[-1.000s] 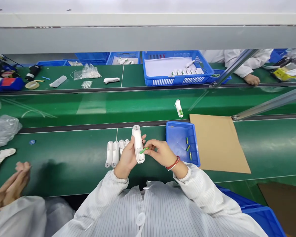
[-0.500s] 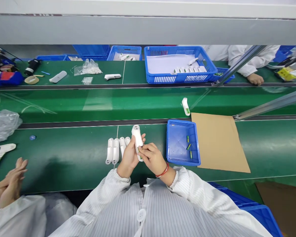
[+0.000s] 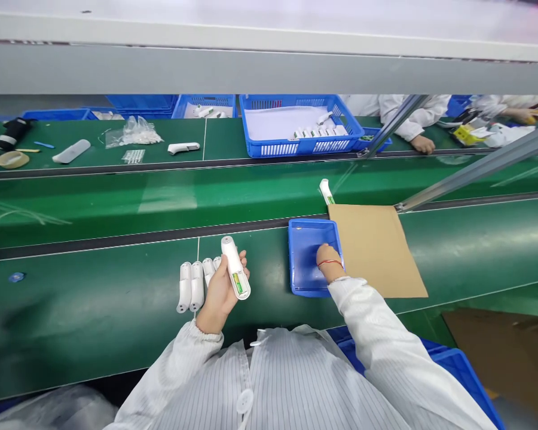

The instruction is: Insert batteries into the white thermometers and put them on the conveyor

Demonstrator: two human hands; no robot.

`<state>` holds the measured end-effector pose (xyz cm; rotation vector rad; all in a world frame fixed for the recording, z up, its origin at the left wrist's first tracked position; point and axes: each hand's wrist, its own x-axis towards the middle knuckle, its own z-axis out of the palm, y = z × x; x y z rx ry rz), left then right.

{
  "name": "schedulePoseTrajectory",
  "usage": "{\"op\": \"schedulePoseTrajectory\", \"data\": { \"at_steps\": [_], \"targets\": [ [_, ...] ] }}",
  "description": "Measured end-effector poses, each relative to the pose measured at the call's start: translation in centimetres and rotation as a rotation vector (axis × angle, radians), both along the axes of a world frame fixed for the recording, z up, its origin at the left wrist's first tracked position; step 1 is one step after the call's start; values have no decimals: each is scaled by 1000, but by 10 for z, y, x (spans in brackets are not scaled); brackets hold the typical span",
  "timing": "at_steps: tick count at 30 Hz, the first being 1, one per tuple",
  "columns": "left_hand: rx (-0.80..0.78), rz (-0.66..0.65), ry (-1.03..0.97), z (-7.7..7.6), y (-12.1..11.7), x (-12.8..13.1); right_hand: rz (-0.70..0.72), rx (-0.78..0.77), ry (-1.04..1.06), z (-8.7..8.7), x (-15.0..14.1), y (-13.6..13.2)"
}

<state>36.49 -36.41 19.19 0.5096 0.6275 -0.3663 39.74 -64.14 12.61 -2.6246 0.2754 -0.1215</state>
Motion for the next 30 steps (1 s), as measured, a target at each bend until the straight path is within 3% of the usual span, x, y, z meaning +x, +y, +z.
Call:
{"op": "schedulePoseTrajectory", "data": {
  "at_steps": [4,8,11,16,19,24,30],
  "targets": [
    [-40,-65,-24,3,-3,-4,-149,-79,106,-25,2,-7],
    [18,-49,-76,9,-3,-9,-103,-56,128,-24,-4,15],
    [101,12,-109,11,-3,-11,52,29,101,3,-15,44],
    [159,111,-111,6,-9,-11,475,373,-113,73,-46,104],
    [158,121,-91,7,-11,-10,586,415,-170,93,-58,124],
    [134,100,-73,10,-11,-13,682,358,-183,85,-64,131],
    [98,63,-114,9,-8,-15,743,322,-347,74,-63,133]
  ]
}}
